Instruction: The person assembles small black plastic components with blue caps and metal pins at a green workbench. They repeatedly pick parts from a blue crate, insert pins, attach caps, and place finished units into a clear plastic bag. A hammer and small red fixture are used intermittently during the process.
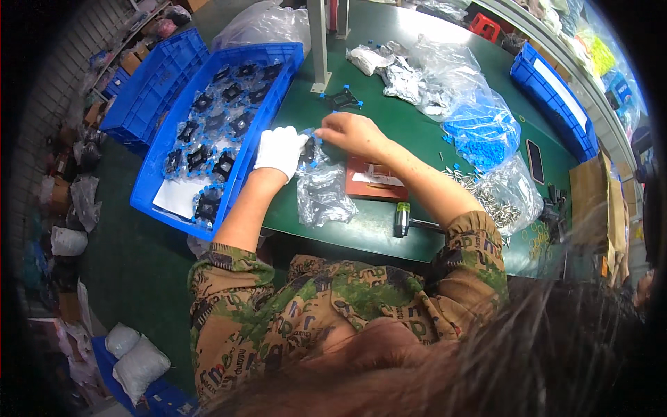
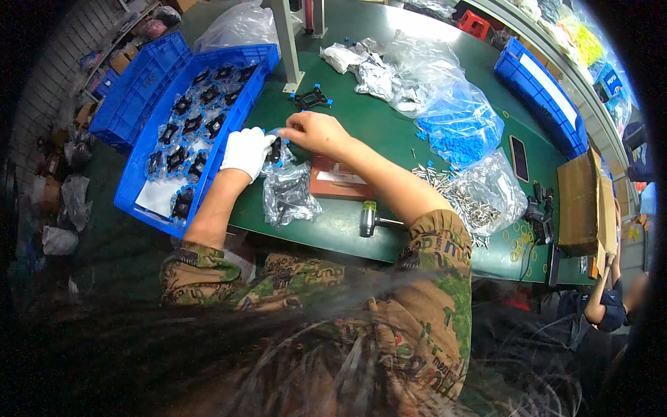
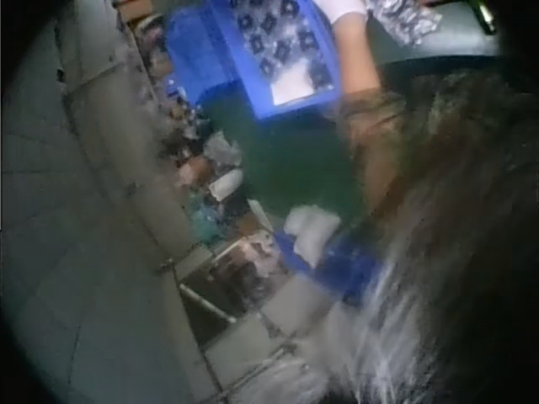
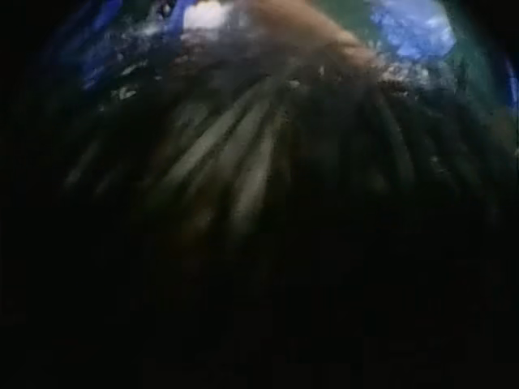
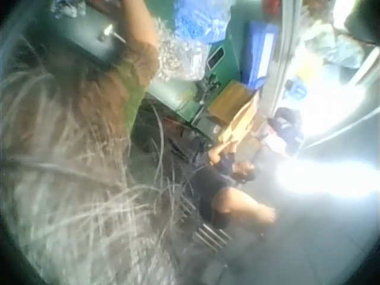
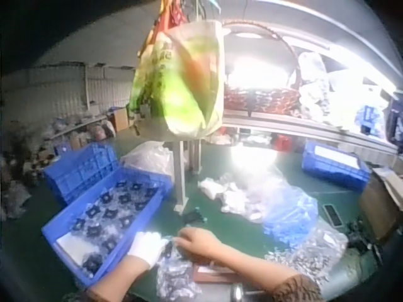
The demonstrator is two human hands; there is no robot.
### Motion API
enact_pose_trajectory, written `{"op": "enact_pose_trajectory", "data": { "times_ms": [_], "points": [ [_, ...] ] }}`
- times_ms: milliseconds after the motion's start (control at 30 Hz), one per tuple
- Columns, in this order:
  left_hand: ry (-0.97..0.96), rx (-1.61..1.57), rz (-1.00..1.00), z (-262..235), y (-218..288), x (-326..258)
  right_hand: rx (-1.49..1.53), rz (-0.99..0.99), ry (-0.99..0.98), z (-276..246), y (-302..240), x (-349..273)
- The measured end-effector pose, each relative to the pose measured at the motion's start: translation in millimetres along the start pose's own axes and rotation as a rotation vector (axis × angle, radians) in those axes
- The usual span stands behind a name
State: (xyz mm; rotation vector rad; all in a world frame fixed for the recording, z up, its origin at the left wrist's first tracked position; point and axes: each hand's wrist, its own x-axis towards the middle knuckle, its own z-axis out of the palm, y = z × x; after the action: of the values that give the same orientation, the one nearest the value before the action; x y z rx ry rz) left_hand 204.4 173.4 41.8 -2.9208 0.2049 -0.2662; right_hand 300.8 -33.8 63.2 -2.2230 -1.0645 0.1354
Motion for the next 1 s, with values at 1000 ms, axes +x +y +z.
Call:
{"op": "enact_pose_trajectory", "data": {
  "times_ms": [1000],
  "points": [
    [0.22, -0.354, 0.517, -70, 118, 213, -0.264, -0.002, 0.692, -102, 52, -219]
  ]
}}
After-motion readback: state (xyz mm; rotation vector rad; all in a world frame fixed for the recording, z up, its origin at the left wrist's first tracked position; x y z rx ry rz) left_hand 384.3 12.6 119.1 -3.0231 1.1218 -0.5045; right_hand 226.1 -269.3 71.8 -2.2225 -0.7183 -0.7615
